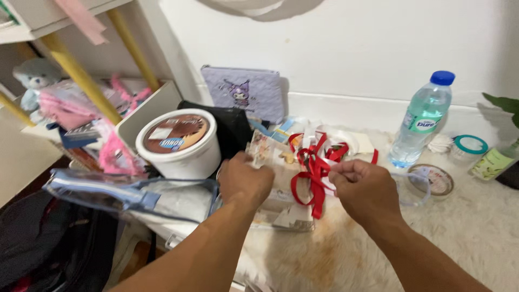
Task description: The person opens a black backpack and places several items inside, including a power adapter with cables, a small round container, a tube of cream, and a water bottle. The person then closes the backpack.
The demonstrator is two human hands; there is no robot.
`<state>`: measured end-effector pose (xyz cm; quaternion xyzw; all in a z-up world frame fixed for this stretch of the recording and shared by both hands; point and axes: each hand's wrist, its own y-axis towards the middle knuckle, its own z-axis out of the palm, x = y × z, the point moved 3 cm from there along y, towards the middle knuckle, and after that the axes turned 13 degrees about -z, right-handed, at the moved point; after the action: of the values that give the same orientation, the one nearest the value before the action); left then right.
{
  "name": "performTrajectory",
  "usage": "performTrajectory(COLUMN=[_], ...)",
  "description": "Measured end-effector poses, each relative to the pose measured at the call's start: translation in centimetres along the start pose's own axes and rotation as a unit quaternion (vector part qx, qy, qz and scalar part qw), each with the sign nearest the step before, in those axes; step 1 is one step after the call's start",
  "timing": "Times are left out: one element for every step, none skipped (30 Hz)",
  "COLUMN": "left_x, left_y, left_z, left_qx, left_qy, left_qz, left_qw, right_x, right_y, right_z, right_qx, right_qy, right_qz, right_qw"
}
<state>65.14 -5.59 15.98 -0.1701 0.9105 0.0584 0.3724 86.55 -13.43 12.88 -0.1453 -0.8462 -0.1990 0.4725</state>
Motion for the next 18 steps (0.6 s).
performTrajectory(left_x=[0.4, 0.9, 0.9, 1.2, 1.6, 1.7, 1.9, 2.1, 2.1, 2.0, 1.9, 1.8, 1.3, 1.0, 1.1, 1.0, 1.2, 1.2], left_y=[0.3, 0.4, 0.4, 0.3, 0.2, 0.2, -0.1, -0.4, -1.0, -1.8, -2.8, -4.1, -5.3, -6.2, -6.4, -6.8, -6.9, -6.9], left_z=[0.1, 0.5, 0.7, 0.9, 1.1, 1.2, 1.4, 1.4, 1.7, 2.1, 2.6, 3.1, 3.5, 3.6, 3.5, 3.4, 3.0, 2.8], left_qx=[0.039, 0.078, 0.076, 0.071, 0.066, 0.064, 0.061, 0.056, 0.081, 0.103, 0.133, 0.161, 0.149, 0.138, 0.134, 0.134, 0.134, 0.142], left_qy=[-0.001, -0.002, -0.010, -0.018, -0.025, -0.027, -0.028, -0.029, -0.060, -0.090, -0.090, -0.088, -0.058, -0.024, -0.020, -0.019, -0.018, 0.002], left_qz=[-0.052, -0.106, -0.107, -0.109, -0.112, -0.089, -0.066, -0.043, -0.006, 0.029, 0.051, 0.070, 0.123, 0.173, 0.160, 0.149, 0.139, 0.131], left_qw=[0.998, 0.991, 0.991, 0.991, 0.991, 0.994, 0.996, 0.997, 0.995, 0.990, 0.986, 0.980, 0.980, 0.975, 0.978, 0.979, 0.981, 0.981], right_x=[-0.3, -0.6, -0.9, -1.2, -1.5, -1.8, -2.0, -2.2, -2.4, -2.4, -2.1, -1.4, -0.6, 0.9, 2.4, 3.6, 4.9, 5.7], right_y=[0.2, 0.4, 0.6, 0.9, 1.4, 2.2, 3.1, 4.1, 5.3, 7.0, 9.0, 11.2, 13.4, 15.6, 17.4, 19.0, 20.3, 21.0], right_z=[-0.1, -0.2, -0.3, -0.3, -0.2, 0.2, 0.7, 1.4, 1.9, 2.3, 2.9, 3.9, 4.7, 5.4, 6.5, 7.9, 9.4, 10.7], right_qx=[0.006, 0.015, 0.008, 0.003, -0.001, 0.006, 0.014, 0.023, 0.026, 0.031, 0.036, 0.030, 0.025, 0.032, 0.038, 0.084, 0.128, 0.168], right_qy=[0.000, -0.001, -0.003, -0.005, -0.007, 0.029, 0.065, 0.102, 0.065, 0.030, -0.005, 0.032, 0.068, 0.069, 0.072, 0.002, -0.068, -0.141], right_qz=[0.012, 0.025, 0.014, 0.001, -0.012, -0.018, -0.024, -0.031, -0.033, -0.037, -0.041, -0.023, -0.005, -0.075, -0.144, -0.168, -0.193, -0.217], right_qw=[1.000, 1.000, 1.000, 1.000, 1.000, 0.999, 0.998, 0.994, 0.997, 0.998, 0.999, 0.999, 0.997, 0.994, 0.986, 0.982, 0.971, 0.951])
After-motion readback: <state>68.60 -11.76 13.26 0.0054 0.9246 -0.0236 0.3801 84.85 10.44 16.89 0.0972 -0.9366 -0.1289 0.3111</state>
